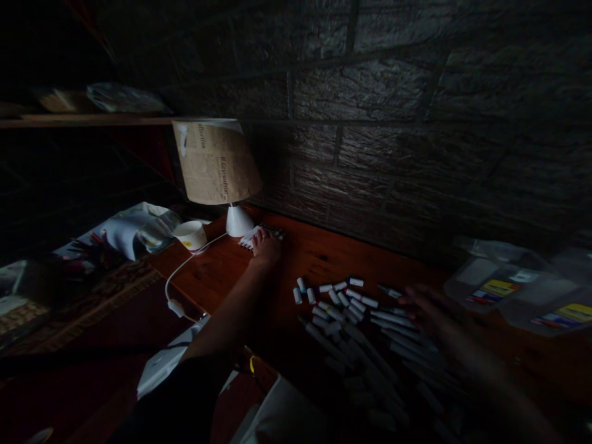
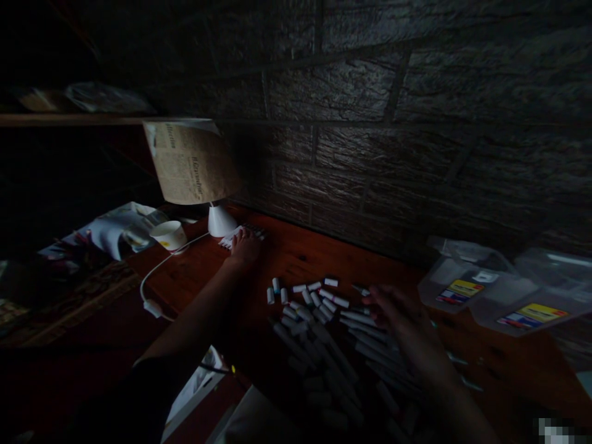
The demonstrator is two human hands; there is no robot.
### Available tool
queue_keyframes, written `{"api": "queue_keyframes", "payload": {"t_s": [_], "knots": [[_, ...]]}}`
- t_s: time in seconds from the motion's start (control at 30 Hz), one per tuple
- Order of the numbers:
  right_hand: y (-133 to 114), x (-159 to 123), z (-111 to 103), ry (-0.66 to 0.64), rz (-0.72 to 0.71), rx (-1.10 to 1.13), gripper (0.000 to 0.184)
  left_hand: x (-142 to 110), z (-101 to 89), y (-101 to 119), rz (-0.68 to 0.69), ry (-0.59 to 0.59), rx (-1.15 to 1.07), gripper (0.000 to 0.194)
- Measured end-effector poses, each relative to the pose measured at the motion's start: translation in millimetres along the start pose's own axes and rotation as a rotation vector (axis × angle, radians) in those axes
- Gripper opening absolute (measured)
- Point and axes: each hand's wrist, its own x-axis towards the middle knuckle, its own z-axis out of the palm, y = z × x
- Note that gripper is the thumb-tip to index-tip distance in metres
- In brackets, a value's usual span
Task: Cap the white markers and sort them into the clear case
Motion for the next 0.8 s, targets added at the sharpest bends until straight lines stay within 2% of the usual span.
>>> {"api": "queue_keyframes", "payload": {"t_s": [0.1, 0.17, 0.23, 0.43, 0.67, 0.8], "knots": [[6.2, 7.7, -10.4, 0.146, -0.189, -0.284, 0.042, -1.3, -1.4, 0.6, -0.071, -0.027, 0.003, 0.059], [14.9, 15.4, -18.5, 0.248, -0.335, -0.472, 0.040, -2.7, -2.2, 2.2, -0.078, -0.002, -0.005, 0.060], [23.7, 22.4, -25.2, 0.264, -0.417, -0.600, 0.040, -3.7, -2.9, 3.1, -0.057, 0.025, -0.011, 0.060], [35.1, 29.9, -28.5, 0.183, -0.443, -0.761, 0.035, -1.9, -3.2, 1.6, 0.006, -0.048, -0.010, 0.061], [38.1, 31.2, -26.4, 0.139, -0.389, -0.849, 0.035, -0.2, -0.8, 0.8, 0.023, -0.055, -0.009, 0.064], [36.7, 30.2, -27.3, 0.126, -0.382, -0.840, 0.035, -0.8, 0.5, 3.2, 0.022, -0.013, -0.027, 0.062]]}}
